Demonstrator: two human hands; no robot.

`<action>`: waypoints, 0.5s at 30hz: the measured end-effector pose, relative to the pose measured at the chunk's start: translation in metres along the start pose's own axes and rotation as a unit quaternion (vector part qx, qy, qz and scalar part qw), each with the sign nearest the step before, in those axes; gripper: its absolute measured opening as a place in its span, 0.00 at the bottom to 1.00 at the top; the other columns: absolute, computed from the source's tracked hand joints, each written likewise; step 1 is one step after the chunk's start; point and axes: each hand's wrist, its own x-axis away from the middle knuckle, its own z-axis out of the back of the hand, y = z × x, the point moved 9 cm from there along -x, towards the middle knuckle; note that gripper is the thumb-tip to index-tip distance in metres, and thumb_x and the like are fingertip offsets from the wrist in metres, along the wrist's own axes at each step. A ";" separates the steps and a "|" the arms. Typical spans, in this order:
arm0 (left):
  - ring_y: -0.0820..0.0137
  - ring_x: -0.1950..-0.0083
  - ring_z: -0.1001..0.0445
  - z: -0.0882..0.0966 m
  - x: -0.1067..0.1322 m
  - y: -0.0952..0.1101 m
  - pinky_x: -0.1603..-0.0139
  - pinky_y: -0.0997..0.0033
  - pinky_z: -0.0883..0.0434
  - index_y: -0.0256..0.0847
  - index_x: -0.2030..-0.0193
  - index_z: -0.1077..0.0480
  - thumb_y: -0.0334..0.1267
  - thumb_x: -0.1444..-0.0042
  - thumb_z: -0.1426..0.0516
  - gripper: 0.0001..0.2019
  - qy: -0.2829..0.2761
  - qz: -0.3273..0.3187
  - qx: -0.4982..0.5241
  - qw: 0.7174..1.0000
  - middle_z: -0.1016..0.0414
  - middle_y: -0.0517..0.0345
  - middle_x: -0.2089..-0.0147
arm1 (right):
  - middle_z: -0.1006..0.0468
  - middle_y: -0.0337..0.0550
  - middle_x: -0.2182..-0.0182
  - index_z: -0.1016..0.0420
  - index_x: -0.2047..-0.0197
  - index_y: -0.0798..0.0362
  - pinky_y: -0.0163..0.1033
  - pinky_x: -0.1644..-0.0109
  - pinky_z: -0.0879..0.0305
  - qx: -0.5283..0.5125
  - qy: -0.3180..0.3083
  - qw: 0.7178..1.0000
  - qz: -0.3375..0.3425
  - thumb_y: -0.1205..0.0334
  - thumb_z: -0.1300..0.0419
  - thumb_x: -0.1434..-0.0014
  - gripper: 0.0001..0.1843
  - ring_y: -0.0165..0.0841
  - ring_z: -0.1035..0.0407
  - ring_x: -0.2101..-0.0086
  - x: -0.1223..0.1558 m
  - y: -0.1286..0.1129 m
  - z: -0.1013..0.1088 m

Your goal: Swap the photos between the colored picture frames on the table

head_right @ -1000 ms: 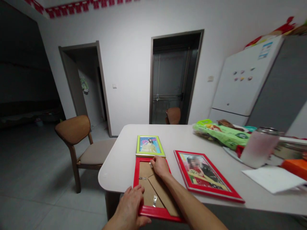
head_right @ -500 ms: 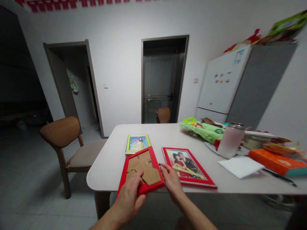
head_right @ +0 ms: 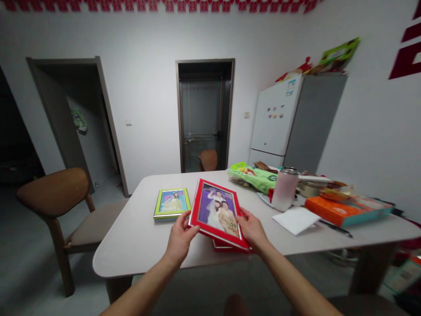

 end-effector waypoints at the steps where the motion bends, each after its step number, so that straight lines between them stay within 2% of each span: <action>1: 0.68 0.58 0.29 -0.006 -0.001 -0.014 0.57 0.70 0.33 0.36 0.55 0.42 0.26 0.57 0.46 0.19 -0.007 0.011 -0.020 1.000 0.28 0.50 0.58 | 0.22 0.43 0.73 0.36 0.51 0.56 0.34 0.74 0.35 0.054 0.005 0.999 0.001 0.61 0.47 0.54 0.24 0.32 0.30 0.76 -0.013 0.003 0.014; 4: 0.69 0.58 0.30 -0.023 0.000 -0.053 0.57 0.73 0.33 0.37 0.61 0.37 0.21 0.59 0.48 0.16 -0.019 0.029 -0.067 0.997 0.28 0.52 0.58 | 0.22 0.44 0.73 0.33 0.54 0.57 0.33 0.72 0.36 0.166 0.011 0.986 0.001 0.61 0.46 0.55 0.22 0.32 0.29 0.75 -0.038 0.015 0.041; 7: 0.70 0.59 0.29 -0.030 -0.001 -0.078 0.58 0.73 0.34 0.39 0.61 0.35 0.21 0.58 0.48 0.17 -0.022 0.045 -0.133 0.990 0.27 0.55 0.59 | 0.22 0.46 0.72 0.30 0.56 0.57 0.32 0.71 0.38 0.256 0.009 0.967 0.009 0.61 0.47 0.55 0.21 0.33 0.29 0.73 -0.050 0.027 0.051; 12: 0.68 0.59 0.29 -0.026 -0.005 -0.091 0.57 0.72 0.35 0.40 0.60 0.34 0.26 0.60 0.45 0.17 -0.033 0.066 -0.246 0.966 0.26 0.57 0.61 | 0.23 0.47 0.68 0.27 0.60 0.55 0.33 0.68 0.38 0.377 0.001 0.925 0.041 0.61 0.47 0.56 0.18 0.36 0.29 0.68 -0.056 0.034 0.050; 15: 0.66 0.58 0.30 -0.016 -0.006 -0.090 0.58 0.72 0.35 0.39 0.58 0.34 0.31 0.60 0.43 0.18 -0.039 0.080 -0.297 0.951 0.27 0.54 0.58 | 0.23 0.49 0.68 0.26 0.62 0.56 0.36 0.66 0.38 0.433 0.015 0.898 0.074 0.62 0.47 0.55 0.16 0.38 0.30 0.68 -0.055 0.023 0.043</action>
